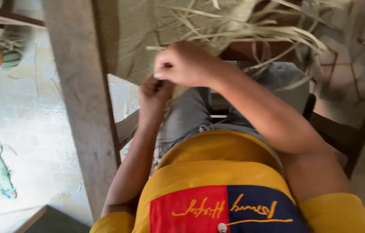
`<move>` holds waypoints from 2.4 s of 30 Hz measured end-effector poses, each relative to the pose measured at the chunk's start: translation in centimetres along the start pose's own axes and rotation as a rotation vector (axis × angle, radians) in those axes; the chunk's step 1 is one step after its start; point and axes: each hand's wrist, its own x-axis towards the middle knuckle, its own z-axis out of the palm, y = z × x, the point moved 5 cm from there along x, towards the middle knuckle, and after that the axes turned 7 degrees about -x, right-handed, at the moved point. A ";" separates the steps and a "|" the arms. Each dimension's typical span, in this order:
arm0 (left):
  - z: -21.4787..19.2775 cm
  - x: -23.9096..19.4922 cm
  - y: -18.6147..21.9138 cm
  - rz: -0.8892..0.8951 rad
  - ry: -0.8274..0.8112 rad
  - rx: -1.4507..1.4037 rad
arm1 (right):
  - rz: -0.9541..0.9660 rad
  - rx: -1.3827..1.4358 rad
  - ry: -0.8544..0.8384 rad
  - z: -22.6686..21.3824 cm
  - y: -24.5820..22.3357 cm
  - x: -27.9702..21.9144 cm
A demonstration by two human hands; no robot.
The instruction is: Weaving dried plant fibers to create or finish a mat, focusing on the edge fringe.
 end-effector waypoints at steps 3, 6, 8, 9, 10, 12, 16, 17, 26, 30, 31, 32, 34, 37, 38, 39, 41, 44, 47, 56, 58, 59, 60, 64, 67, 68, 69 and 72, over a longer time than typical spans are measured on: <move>-1.3 0.8 -1.2 -0.004 0.211 0.130 | -0.324 0.137 0.069 -2.0 -1.3 -1.6; -1.7 1.3 -1.2 0.034 0.245 -0.158 | -0.355 0.266 0.099 -6.0 -0.8 -4.3; -2.4 1.2 -1.4 -0.033 0.368 -0.302 | -0.453 0.207 0.228 -8.5 0.5 -6.3; -2.6 1.2 -1.6 -0.035 0.363 -0.298 | -0.450 0.208 0.234 -8.8 1.7 -7.3; -2.9 1.1 -1.7 -0.025 0.371 -0.323 | -0.429 0.229 0.212 -8.9 2.8 -8.2; -3.0 0.9 -1.7 -0.018 0.379 -0.343 | -0.406 0.254 0.192 -8.8 5.0 -9.7; -5.5 1.2 -3.6 0.007 0.414 -0.273 | -0.191 0.246 -0.113 -5.8 8.6 -11.4; -6.9 1.4 -4.6 0.022 0.425 -0.267 | -0.043 0.298 -0.304 -4.4 9.4 -11.9; -4.7 0.9 -4.0 0.142 0.515 -0.138 | -0.312 -0.758 -0.475 20.3 26.8 -4.6; -6.3 0.5 -5.7 0.269 0.577 -0.048 | -0.273 -0.718 -0.441 19.3 27.6 -1.8; -6.3 0.4 -5.6 0.304 0.609 -0.078 | -0.258 -0.700 -0.431 19.1 28.1 -1.0; -6.1 0.3 -5.6 0.338 0.642 -0.108 | -0.243 -0.683 -0.422 18.8 28.6 -0.2; -6.3 0.3 -5.4 0.401 0.598 -0.074 | -0.213 -0.645 -0.405 18.2 29.6 1.1; -6.9 0.4 -5.0 0.487 0.520 0.005 | -0.173 -0.588 -0.377 17.5 31.3 3.8; -7.0 0.4 -4.9 0.507 0.487 0.047 | -0.162 -0.569 -0.367 17.3 32.0 4.8; -6.8 0.6 -4.1 0.510 0.495 0.049 | -0.151 -0.551 -0.357 17.0 32.6 5.7; -5.4 1.3 -2.5 0.508 0.440 0.344 | -0.132 -0.519 -0.342 16.3 33.9 7.6; -5.4 2.0 -1.4 0.449 0.419 0.440 | -0.118 -0.477 -0.316 15.2 35.8 10.8; -5.7 2.1 -1.4 0.388 0.412 0.412 | -0.072 -0.408 -0.310 14.3 36.4 10.1; -5.8 2.0 -1.8 0.318 0.576 0.432 | 0.114 -0.228 -0.212 13.6 40.2 8.9; -5.7 2.1 -1.9 0.368 0.522 0.437 | 0.159 -0.186 -0.179 13.8 39.7 8.7; -5.6 2.0 -1.8 0.417 0.475 0.435 | 0.182 -0.169 -0.164 13.7 39.2 8.7; -4.9 2.5 -0.9 0.422 0.473 0.424 | 0.205 -0.161 -0.150 13.5 38.8 8.0; -5.1 1.5 -0.4 0.403 0.379 0.482 | 0.283 -0.137 -0.080 12.2 35.2 5.6; -5.5 0.9 0.6 0.358 0.376 0.460 | 0.346 -0.097 -0.018 11.7 31.0 3.4; -4.8 0.9 1.2 0.376 0.349 0.413 | 0.366 -0.086 0.003 11.6 29.7 2.4; -4.8 0.7 0.4 0.385 0.345 0.405 | 0.385 -0.076 0.023 11.7 28.5 1.3; -5.7 -0.4 -0.8 0.390 0.433 -0.120 | 0.458 -0.028 0.071 12.9 24.6 -2.8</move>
